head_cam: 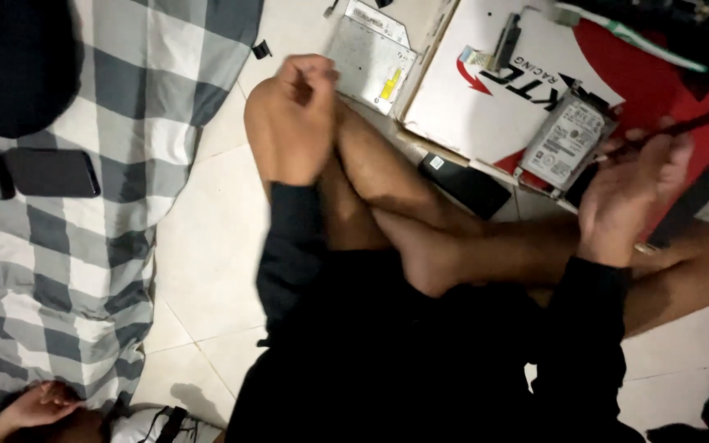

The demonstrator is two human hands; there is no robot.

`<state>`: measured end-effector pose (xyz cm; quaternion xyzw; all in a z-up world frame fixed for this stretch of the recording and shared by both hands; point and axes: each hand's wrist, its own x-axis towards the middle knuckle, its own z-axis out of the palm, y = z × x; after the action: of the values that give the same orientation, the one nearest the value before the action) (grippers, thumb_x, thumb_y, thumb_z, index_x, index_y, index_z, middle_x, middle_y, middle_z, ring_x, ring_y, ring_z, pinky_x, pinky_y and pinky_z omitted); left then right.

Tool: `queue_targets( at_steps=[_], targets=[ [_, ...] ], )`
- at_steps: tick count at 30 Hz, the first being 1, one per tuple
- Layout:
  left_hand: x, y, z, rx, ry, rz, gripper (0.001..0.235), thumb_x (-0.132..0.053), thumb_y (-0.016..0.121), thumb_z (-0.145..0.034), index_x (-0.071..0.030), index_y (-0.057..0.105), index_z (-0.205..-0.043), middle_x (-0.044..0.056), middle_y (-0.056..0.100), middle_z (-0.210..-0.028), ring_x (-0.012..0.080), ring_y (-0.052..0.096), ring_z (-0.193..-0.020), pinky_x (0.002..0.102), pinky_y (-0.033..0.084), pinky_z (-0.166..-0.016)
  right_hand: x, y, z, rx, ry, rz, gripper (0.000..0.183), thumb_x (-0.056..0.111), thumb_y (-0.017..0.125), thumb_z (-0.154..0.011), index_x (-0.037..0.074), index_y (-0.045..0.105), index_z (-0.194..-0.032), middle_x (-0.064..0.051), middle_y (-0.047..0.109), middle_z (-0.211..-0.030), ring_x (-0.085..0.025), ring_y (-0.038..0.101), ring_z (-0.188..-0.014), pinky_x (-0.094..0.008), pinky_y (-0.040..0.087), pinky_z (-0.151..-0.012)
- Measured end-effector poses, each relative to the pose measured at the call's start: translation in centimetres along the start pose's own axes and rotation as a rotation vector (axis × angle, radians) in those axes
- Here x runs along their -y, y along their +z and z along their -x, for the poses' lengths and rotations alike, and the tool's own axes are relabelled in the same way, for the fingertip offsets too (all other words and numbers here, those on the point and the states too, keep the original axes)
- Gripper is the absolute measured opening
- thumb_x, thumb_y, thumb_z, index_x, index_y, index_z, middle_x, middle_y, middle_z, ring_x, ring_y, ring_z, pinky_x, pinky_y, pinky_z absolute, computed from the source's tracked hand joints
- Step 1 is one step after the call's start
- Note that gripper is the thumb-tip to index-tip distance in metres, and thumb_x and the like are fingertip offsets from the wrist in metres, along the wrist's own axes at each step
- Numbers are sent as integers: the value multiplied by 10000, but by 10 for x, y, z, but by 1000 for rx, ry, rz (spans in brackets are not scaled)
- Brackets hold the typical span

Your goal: A person sits on the floor, cleaning and inspecting a hard drive before disassembling it.

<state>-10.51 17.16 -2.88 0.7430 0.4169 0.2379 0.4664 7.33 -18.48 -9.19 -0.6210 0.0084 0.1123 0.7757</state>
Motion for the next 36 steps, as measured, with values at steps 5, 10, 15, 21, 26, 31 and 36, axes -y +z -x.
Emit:
queue_targets(
  at_steps=[5,10,15,21,26,31,36],
  targets=[
    [90,-7,-69,164,-20,221,128,18,658,-926,-95,711,-952,-37,669,-842,45,570,-765,216,479,-754,1,-5,-2,25,-47,163,204,343,666,-1128,223,527,-1218,-7,527,-1067,-114,530,-977,-287,444,-808],
    [113,11,-114,382,232,124,158,80,699,-959,-36,766,-1043,67,770,-985,134,709,-898,262,567,-795,-3,-10,-7,-247,107,54,304,405,755,-1040,247,661,-1283,23,631,-1013,-166,671,-1032,-232,496,-788],
    [160,56,-131,403,323,-58,115,11,742,-929,-59,823,-970,103,806,-947,251,763,-850,378,637,-728,0,-15,-5,-101,39,149,221,332,683,-1132,220,601,-1304,43,593,-1072,-64,547,-901,-247,482,-803],
    [178,73,-128,442,350,-208,202,96,802,-813,-102,832,-838,72,805,-857,247,755,-793,376,611,-708,-4,-25,-5,-173,63,100,249,308,720,-1124,225,639,-1344,-2,624,-1061,-121,563,-884,-303,488,-724],
    [182,81,-125,439,372,-173,230,152,680,-825,-77,704,-831,100,740,-798,244,714,-730,386,529,-630,1,-12,-4,-195,61,129,261,340,734,-1090,240,627,-1305,50,567,-1018,-75,507,-876,-222,442,-764],
    [199,98,-117,445,401,-195,222,106,623,-862,-78,597,-742,127,610,-696,304,591,-638,440,339,-558,7,-2,-4,-185,94,119,184,372,731,-1078,285,626,-1201,64,588,-1049,-35,558,-986,-226,466,-846],
    [200,94,-122,381,436,-381,159,111,618,-715,-26,691,-680,113,646,-652,268,651,-632,393,463,-550,7,-3,-4,-156,96,127,194,370,699,-1097,274,623,-1247,73,611,-1055,-43,551,-908,-215,464,-806]
  ],
)
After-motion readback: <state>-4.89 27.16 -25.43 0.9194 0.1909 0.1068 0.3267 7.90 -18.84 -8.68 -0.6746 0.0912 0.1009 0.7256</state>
